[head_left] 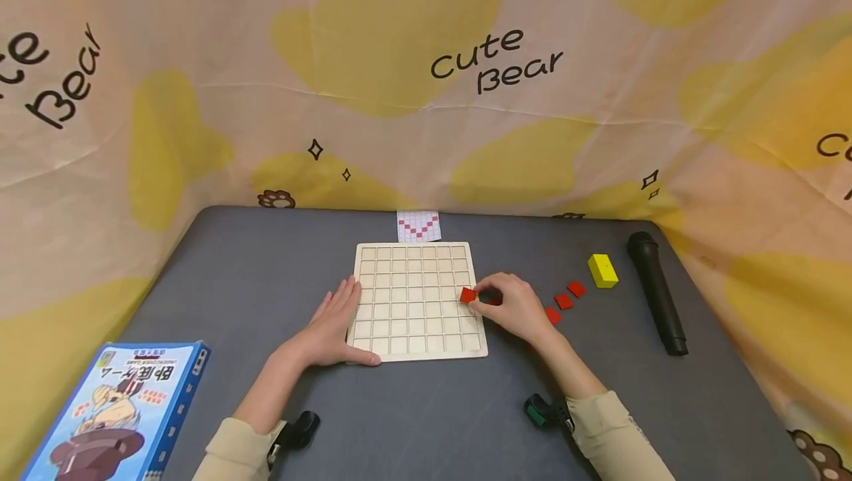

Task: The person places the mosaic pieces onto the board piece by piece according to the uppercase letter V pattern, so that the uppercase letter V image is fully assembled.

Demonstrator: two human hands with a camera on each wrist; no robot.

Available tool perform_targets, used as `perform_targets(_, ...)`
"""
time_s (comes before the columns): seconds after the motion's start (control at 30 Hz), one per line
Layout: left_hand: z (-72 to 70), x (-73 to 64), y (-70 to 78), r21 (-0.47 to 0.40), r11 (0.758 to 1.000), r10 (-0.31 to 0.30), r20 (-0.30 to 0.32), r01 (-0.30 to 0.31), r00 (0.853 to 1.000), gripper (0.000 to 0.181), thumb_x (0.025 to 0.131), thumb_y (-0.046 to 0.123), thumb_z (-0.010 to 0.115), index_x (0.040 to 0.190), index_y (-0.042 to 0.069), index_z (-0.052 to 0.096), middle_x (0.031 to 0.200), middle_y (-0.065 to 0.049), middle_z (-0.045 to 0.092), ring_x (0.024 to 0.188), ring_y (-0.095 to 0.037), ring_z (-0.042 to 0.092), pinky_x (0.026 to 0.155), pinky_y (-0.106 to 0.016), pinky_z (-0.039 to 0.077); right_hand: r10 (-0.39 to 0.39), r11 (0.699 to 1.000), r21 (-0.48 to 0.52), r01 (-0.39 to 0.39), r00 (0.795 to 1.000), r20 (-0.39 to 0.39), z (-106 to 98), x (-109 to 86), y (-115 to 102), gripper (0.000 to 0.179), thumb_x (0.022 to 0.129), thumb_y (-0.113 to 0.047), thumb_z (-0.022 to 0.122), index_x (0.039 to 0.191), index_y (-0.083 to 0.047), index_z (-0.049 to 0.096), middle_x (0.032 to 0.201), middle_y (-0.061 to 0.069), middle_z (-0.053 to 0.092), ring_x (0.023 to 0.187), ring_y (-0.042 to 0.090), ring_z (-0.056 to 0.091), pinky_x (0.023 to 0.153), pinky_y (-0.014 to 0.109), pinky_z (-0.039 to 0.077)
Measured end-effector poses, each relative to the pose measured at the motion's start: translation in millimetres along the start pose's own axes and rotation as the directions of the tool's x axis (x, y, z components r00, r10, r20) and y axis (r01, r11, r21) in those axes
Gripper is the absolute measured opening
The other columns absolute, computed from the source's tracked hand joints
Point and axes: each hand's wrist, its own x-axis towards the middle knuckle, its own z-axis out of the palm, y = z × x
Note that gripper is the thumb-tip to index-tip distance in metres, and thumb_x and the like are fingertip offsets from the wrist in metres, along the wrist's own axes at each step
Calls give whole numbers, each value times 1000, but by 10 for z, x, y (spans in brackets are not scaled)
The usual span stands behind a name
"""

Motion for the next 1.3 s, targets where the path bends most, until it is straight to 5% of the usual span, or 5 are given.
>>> perform_targets(0.57,-32,-16,38,0,1000,-8,1,8,1000,135,65,61,83,152,-10,7,160,-25,1,148,-37,-2,116,-55,2,-125,992,23,123,980,156,403,20,-562,20,78,-27,82,93,-19,72,93,-8,67,90,11,56,81,31,49)
perform_targets(1.3,-19,-18,2,15,1000,9,-5,-9,1000,133,66,62,81,152,-8,7,160,-23,1,148,-36,-2,116,-54,2,-175,984,12,175,972,159,451,0,-587,22,79,-26,81,97,-17,73,93,-7,68,90,12,56,82,31,48)
